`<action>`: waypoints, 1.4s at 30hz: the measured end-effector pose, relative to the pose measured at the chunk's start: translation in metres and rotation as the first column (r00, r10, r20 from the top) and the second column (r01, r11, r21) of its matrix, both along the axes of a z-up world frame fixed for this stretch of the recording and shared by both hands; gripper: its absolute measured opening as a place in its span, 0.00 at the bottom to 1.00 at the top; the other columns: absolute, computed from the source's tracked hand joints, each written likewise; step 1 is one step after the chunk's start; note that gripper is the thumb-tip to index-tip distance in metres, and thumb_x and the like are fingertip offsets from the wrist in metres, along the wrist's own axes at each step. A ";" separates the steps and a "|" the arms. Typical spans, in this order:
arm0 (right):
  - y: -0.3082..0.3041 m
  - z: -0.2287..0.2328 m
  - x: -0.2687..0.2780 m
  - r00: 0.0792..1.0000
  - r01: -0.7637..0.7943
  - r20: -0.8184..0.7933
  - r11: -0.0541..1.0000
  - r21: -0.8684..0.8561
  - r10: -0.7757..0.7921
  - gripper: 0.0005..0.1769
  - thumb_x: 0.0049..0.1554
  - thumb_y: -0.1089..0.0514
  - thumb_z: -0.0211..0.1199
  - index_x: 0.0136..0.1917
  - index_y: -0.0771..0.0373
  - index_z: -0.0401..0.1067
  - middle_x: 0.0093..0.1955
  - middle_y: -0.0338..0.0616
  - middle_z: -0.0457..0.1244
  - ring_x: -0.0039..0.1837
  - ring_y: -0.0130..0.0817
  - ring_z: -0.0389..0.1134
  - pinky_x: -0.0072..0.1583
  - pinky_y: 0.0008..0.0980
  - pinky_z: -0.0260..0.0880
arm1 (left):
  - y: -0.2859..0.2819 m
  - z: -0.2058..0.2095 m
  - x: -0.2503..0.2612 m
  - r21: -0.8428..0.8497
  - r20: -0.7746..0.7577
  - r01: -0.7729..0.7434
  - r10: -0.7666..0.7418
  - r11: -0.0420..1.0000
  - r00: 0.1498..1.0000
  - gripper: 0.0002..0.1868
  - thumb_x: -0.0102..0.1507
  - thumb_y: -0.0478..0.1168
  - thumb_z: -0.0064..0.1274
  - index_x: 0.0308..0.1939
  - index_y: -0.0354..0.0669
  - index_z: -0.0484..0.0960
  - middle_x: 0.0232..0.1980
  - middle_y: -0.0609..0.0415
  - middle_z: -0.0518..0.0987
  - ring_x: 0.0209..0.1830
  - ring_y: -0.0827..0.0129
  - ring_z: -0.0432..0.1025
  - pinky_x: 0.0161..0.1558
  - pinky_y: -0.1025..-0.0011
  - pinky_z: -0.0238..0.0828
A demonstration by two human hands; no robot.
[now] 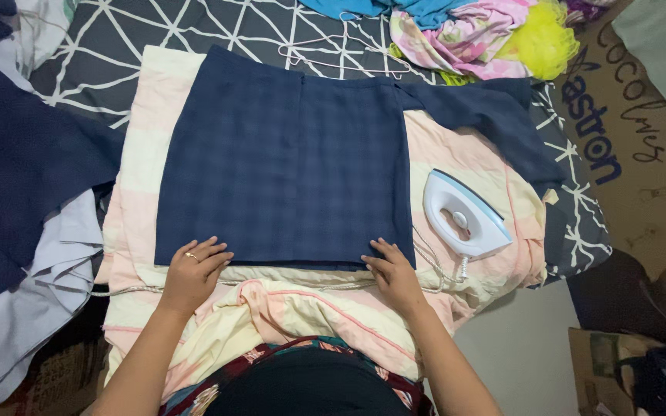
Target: The person irons a dark blue skirt laid flat on a bed. They use a white electric iron to smooth the fabric, moving it back and forth across the surface. The person occasionally adjusts the skirt's position with their hands to ensure even coverage.
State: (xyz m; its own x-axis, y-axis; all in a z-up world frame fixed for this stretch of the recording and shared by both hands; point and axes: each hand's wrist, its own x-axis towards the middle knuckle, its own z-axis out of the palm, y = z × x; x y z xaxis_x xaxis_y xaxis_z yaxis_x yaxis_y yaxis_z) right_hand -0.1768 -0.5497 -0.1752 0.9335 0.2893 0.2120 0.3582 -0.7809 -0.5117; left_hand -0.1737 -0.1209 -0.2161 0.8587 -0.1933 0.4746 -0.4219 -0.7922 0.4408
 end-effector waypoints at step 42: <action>-0.114 0.009 -0.031 0.883 0.361 0.135 0.835 0.415 -0.449 0.10 0.63 0.58 0.53 0.47 0.66 0.72 0.47 0.49 0.64 0.52 0.45 0.66 0.56 0.41 0.65 | -0.315 0.024 0.114 0.350 -0.553 0.500 -0.257 0.792 0.793 0.38 0.69 0.65 0.32 0.80 0.61 0.48 0.84 0.44 0.40 0.83 0.43 0.29 0.74 0.37 0.25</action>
